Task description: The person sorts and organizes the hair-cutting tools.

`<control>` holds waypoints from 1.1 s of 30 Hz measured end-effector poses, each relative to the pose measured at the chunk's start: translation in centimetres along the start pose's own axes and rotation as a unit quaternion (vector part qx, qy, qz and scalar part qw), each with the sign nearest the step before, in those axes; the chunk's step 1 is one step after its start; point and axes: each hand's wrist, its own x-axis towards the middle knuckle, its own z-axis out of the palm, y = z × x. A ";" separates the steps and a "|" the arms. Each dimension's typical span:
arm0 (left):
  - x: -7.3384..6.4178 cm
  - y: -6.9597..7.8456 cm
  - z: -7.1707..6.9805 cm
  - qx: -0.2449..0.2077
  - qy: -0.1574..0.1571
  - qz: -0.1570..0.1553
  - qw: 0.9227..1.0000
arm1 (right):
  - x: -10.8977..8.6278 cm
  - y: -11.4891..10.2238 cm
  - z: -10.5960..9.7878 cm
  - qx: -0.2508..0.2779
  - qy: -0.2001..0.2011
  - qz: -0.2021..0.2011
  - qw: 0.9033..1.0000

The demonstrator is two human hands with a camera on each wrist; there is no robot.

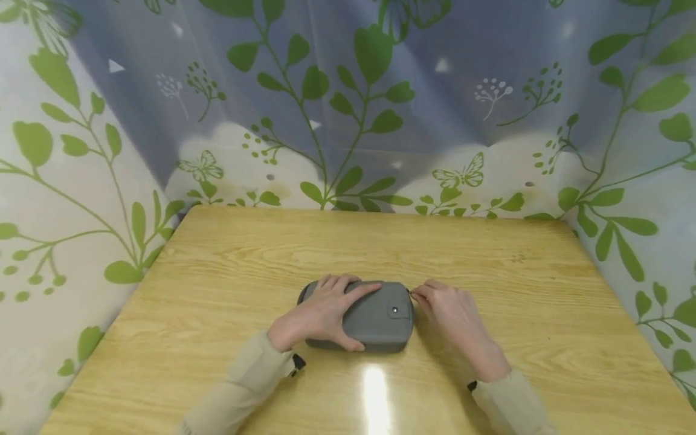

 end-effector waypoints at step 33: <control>-0.2 -0.1 0.0 0.003 0.015 -0.007 1.000 | -2.1 -1.1 -1.3 0.004 0.047 -0.090 0.995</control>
